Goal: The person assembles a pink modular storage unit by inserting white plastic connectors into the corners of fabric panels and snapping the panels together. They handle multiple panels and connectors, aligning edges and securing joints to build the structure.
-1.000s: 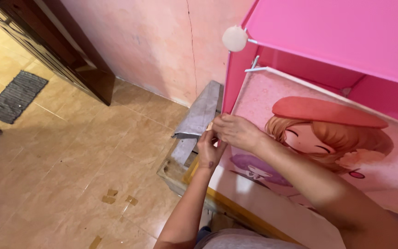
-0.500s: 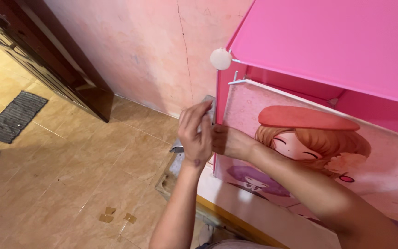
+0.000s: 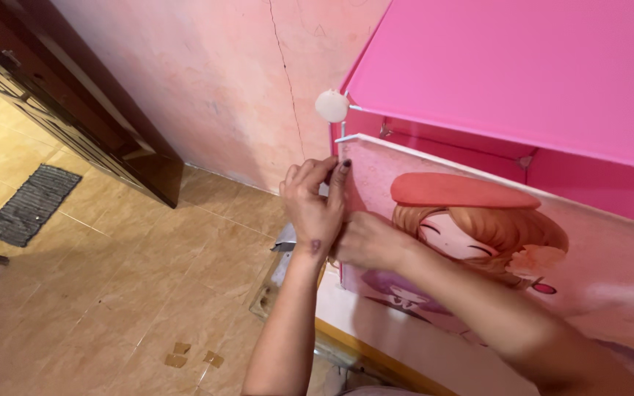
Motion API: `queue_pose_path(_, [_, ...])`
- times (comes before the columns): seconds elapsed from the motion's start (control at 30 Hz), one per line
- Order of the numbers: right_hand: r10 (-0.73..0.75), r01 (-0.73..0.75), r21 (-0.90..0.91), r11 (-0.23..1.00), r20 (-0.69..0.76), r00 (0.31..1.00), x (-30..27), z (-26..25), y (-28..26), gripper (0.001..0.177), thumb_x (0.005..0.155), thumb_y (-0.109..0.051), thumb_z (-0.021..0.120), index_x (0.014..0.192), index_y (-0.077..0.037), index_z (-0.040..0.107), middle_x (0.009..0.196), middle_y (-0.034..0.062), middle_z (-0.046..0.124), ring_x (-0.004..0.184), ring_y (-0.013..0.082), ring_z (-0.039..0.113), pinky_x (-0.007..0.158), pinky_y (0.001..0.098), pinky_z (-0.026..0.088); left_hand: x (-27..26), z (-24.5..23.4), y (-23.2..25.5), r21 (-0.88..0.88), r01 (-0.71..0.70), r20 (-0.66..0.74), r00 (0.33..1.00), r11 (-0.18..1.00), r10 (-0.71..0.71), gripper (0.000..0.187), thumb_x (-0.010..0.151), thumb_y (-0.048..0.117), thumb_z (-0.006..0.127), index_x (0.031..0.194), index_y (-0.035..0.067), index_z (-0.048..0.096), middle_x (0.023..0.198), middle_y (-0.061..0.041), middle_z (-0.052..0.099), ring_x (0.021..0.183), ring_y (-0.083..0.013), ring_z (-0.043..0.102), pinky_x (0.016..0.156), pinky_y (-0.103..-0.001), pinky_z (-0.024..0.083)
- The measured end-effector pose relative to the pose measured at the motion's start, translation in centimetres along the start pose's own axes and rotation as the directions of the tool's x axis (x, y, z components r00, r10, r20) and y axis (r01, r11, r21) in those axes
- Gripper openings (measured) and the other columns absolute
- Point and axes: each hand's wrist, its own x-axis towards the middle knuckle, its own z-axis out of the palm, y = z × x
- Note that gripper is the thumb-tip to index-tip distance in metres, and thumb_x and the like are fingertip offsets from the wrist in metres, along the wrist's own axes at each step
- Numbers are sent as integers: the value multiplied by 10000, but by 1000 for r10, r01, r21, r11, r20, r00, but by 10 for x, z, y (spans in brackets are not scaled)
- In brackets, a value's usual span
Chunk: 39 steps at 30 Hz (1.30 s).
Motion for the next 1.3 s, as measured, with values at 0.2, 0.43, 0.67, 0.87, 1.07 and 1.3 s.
queue_pose_path(0.2, [93,-367,-225,903,-730,677,-24,-76,-19,162,905,-235,762,925,-94,685,1000,64,643,952,210,566,837,401,415,6,-5,-6,25,-16,38,999,1000,15,120,901,224,790,934,108,796,730,-26,651,714,-219,579,678,-382,393])
queue_pose_path(0.43, [356,-756,-250,605,-765,537,-8,-124,-4,165,1015,-258,778,1152,-166,768,1225,-5,617,1128,182,546,958,406,350,5,0,0,17,-24,21,999,1000,24,124,917,225,783,949,105,785,722,-21,637,713,-215,576,687,-381,389])
queue_pose_path(0.67, [432,-787,-157,597,-763,480,3,-124,0,216,981,-161,736,1193,-132,765,1213,-27,663,994,147,569,925,364,332,7,-4,3,-70,-76,35,996,995,79,113,909,162,772,982,77,779,714,-37,623,697,-196,552,668,-353,419])
queue_pose_path(0.87, [441,-785,-137,604,-763,472,5,-125,4,256,1008,-161,732,1263,-144,750,1141,-31,623,958,136,567,906,363,313,36,-11,11,-152,-174,-238,962,973,135,270,991,91,681,1233,-28,684,1043,-146,700,810,-156,599,709,-310,510])
queue_pose_path(1.07, [481,-772,-85,630,-737,474,1,-122,6,274,993,-107,729,1267,-105,732,1198,42,587,1041,141,605,951,358,312,75,-8,23,-304,-192,27,977,933,210,265,1029,85,704,1271,-22,691,1242,-184,722,1025,-184,772,935,-339,632])
queue_pose_path(1.3, [450,-733,-74,676,-746,491,-2,-117,10,261,971,-79,737,1232,-83,727,1164,28,588,1035,122,619,943,347,314,80,-10,29,-365,101,127,990,926,-58,192,1032,65,689,1176,-46,749,806,-27,711,758,-24,607,671,-192,529])
